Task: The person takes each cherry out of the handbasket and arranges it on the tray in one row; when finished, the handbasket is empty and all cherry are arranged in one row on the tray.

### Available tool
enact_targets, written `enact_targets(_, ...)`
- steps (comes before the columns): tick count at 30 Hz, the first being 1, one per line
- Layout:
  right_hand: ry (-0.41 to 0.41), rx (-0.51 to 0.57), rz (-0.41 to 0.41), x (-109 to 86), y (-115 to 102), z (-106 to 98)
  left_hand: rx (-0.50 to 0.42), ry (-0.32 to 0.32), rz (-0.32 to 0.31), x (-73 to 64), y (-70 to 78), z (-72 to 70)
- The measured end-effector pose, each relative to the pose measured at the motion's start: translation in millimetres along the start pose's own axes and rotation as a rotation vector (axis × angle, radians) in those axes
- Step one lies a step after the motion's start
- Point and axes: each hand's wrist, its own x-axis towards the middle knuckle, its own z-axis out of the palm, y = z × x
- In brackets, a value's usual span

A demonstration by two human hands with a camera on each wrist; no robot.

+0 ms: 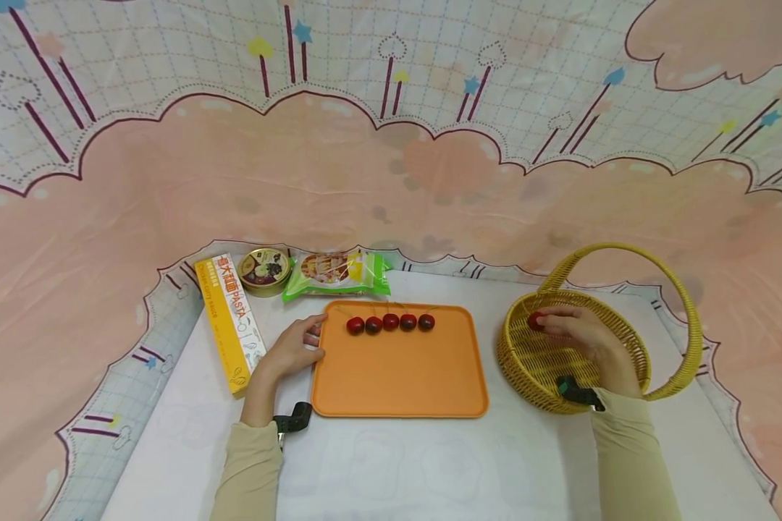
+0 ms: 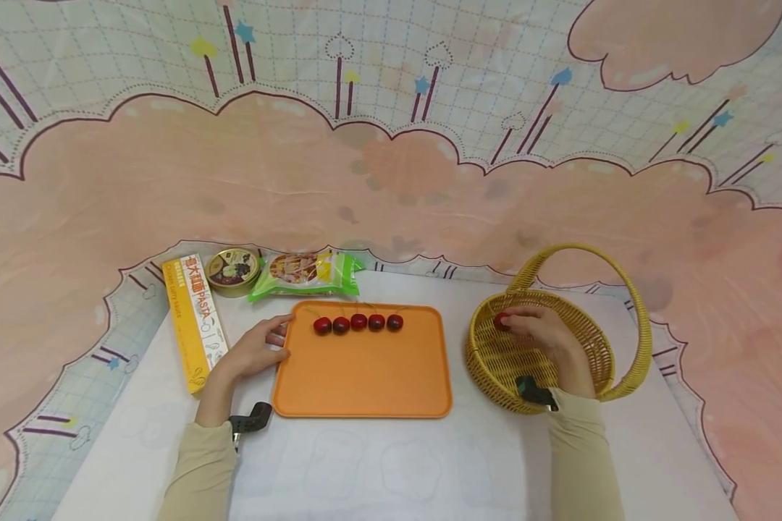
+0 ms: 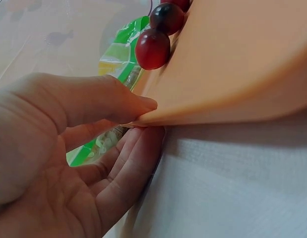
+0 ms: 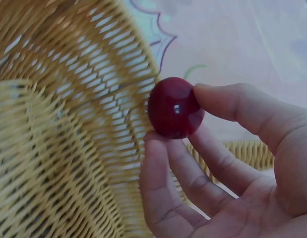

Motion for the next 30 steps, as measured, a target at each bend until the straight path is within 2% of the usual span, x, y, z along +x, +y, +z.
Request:
enact_targets(6, 0.030, -0.029, -0.036, 4.3, -14.7, 18.0, -0.005, 0.009, -0.013, -2.3, -0.6, 0.0)
enact_targets(13, 0.020, -0.032, -0.077, 16.2, -26.5, 43.2, -0.003, 0.017, 0.012, -0.5, -1.0, 1.3)
enact_targets(17, 0.003, -0.053, -0.070, 27.4, -30.5, 57.4, -0.003, 0.014, 0.029, 0.6, -0.7, 1.6)
enact_targets(22, 0.007, -0.132, -0.063, 45.4, -32.1, 81.3, -0.003, 0.017, 0.031, 0.8, -0.2, 0.9)
enact_targets(30, 0.110, -0.242, 0.005, 65.5, -24.2, 124.3, 0.001, 0.017, 0.019, 1.0, -1.2, 1.0)
